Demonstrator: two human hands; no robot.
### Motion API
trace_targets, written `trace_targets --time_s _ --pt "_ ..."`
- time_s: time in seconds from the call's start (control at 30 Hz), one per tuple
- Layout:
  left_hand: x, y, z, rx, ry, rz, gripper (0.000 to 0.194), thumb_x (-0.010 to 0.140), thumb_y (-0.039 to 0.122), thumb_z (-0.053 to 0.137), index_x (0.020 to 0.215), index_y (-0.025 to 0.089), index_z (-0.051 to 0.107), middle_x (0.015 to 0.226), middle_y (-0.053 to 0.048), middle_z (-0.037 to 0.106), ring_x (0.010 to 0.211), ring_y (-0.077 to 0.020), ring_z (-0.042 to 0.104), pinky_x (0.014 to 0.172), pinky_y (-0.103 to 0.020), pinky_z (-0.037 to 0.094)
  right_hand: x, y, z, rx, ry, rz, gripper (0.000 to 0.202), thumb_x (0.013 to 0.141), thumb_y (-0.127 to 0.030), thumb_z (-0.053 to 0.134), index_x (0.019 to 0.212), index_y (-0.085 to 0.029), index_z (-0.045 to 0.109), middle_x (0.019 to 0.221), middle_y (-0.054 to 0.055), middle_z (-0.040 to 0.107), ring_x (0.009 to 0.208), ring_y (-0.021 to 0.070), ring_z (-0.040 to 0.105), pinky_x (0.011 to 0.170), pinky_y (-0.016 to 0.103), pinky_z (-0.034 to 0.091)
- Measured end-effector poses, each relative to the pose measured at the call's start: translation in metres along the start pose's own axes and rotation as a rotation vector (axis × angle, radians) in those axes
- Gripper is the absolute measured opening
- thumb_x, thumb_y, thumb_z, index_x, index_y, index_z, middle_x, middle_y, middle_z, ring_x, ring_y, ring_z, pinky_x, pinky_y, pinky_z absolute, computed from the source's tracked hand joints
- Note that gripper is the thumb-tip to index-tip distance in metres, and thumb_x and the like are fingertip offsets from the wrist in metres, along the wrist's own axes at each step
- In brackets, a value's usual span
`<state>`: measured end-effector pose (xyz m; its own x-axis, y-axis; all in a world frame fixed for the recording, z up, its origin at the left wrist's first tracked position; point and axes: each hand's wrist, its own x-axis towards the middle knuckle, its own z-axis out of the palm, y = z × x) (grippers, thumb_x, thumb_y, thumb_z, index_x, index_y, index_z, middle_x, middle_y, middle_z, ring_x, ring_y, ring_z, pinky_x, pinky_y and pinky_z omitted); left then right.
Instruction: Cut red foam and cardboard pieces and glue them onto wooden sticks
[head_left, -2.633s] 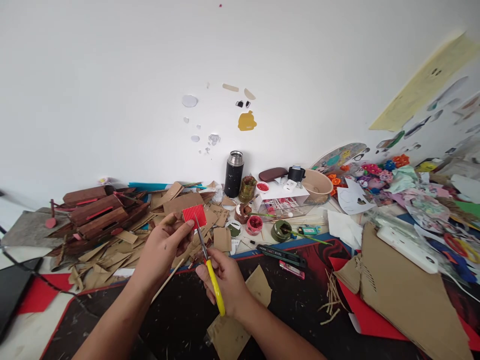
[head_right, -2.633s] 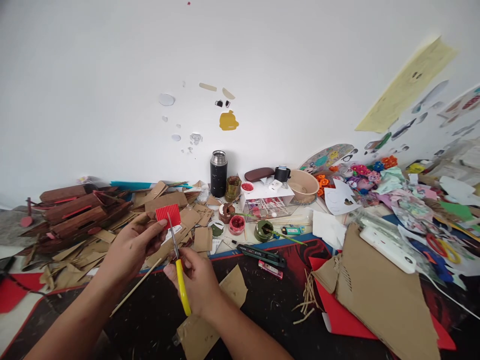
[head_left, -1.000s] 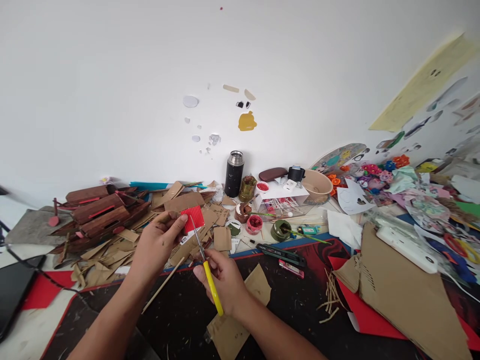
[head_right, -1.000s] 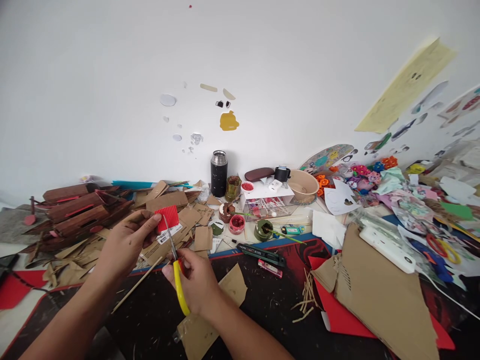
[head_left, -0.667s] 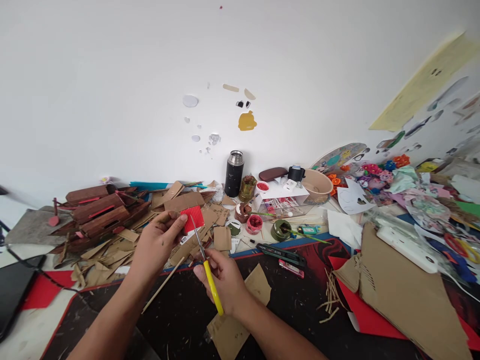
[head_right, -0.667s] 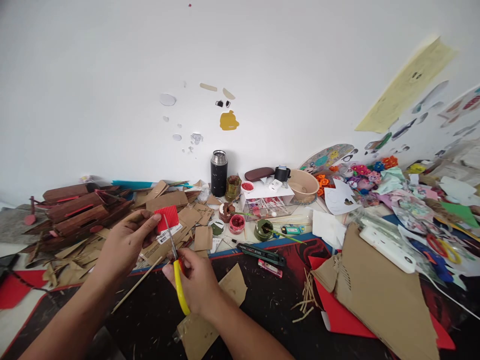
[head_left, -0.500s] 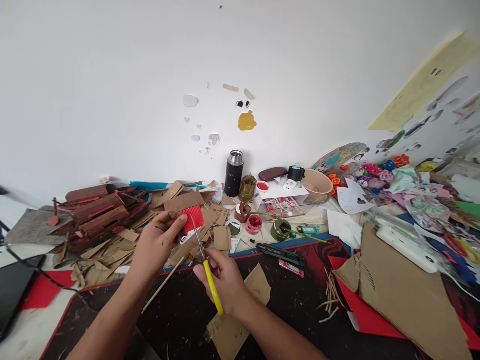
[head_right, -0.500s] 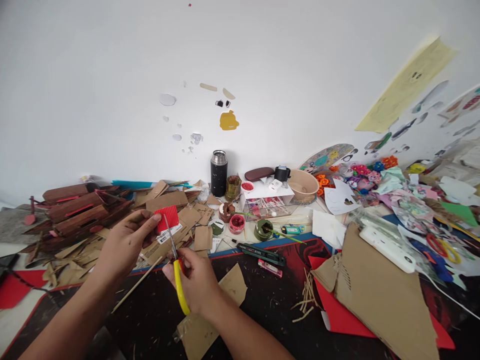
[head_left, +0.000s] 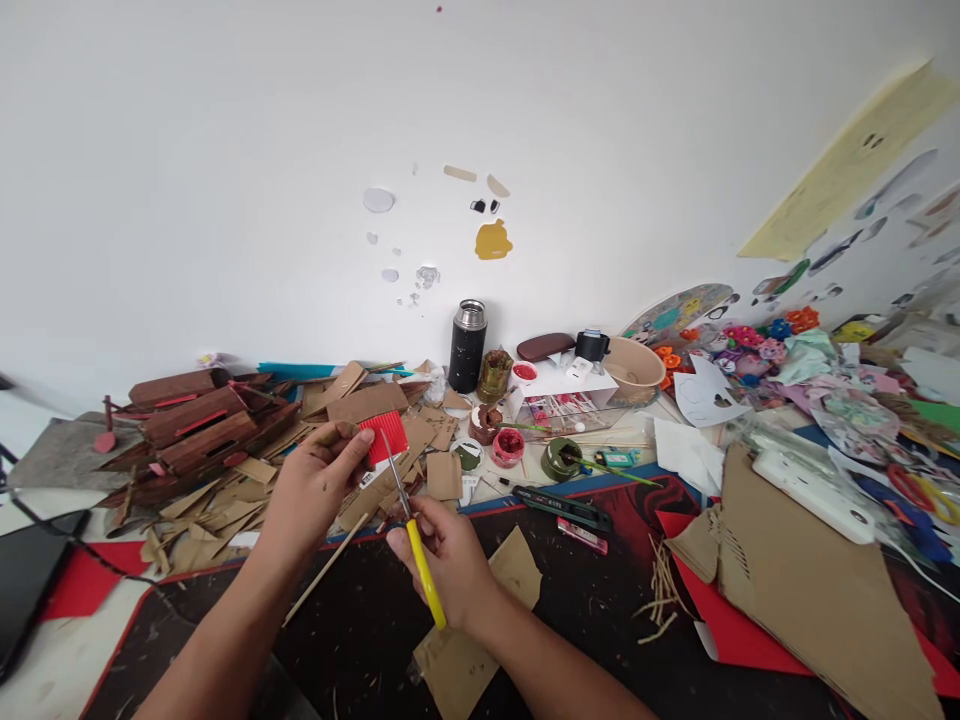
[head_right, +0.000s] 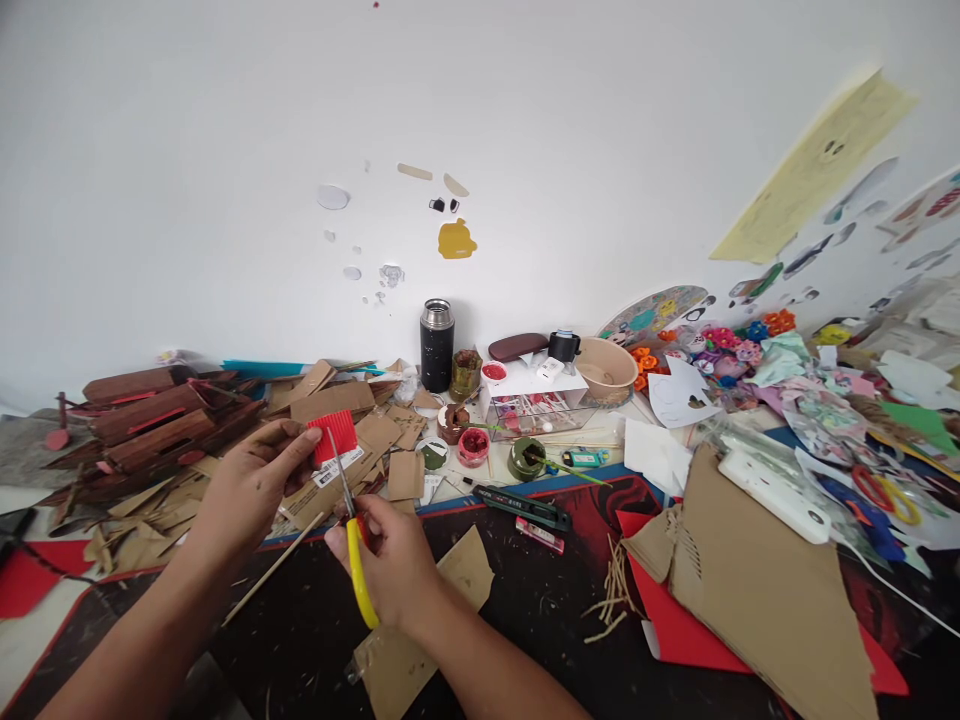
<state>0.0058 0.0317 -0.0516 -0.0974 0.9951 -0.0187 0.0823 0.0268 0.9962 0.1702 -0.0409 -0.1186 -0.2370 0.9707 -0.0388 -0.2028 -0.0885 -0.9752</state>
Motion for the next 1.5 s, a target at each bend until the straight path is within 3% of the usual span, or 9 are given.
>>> trace_targets --time_s 0.67,0.87,1.23,1.5 --pt "0.002 -0.007 -0.003 0.025 -0.009 -0.001 0.042 0.083 0.06 0.081 0.078 0.023 0.061 0.056 0.005 0.056 0.052 -0.0129 0.045 0.048 -0.023 0.034 -0.001 -0.01 0.001 -0.037 0.001 0.032 0.042 0.086 -0.053 0.085 0.105 -0.018 0.074 0.076 -0.003 0.053 0.065 0.0116 0.04 0.057 0.023 0.034" --pt "0.0 0.0 0.001 0.004 -0.001 -0.011 0.045 0.076 0.06 0.085 0.075 0.023 0.06 0.054 0.006 0.054 0.049 -0.0121 0.045 0.046 -0.023 0.033 0.0 -0.006 0.0 -0.091 0.031 0.033 0.038 0.087 -0.05 0.084 0.104 -0.017 0.074 0.071 -0.005 0.049 0.062 0.0112 0.038 0.056 0.023 0.033" --pt "0.001 -0.002 -0.001 0.003 -0.006 -0.021 0.046 0.073 0.059 0.087 0.077 0.023 0.06 0.056 0.006 0.055 0.049 -0.012 0.045 0.046 -0.022 0.034 0.001 -0.008 0.001 -0.129 0.043 0.034 0.032 0.088 -0.041 0.079 0.108 -0.016 0.077 0.081 0.0 0.065 0.068 0.0135 0.05 0.065 0.025 0.043" --pt "0.001 -0.004 -0.003 0.04 -0.019 -0.017 0.046 0.074 0.062 0.085 0.079 0.024 0.059 0.058 0.006 0.054 0.049 -0.0133 0.046 0.047 -0.023 0.035 0.0 -0.001 -0.005 -0.19 0.037 -0.033 0.044 0.088 -0.052 0.084 0.114 -0.017 0.078 0.074 -0.002 0.059 0.066 0.0137 0.047 0.061 0.024 0.042"
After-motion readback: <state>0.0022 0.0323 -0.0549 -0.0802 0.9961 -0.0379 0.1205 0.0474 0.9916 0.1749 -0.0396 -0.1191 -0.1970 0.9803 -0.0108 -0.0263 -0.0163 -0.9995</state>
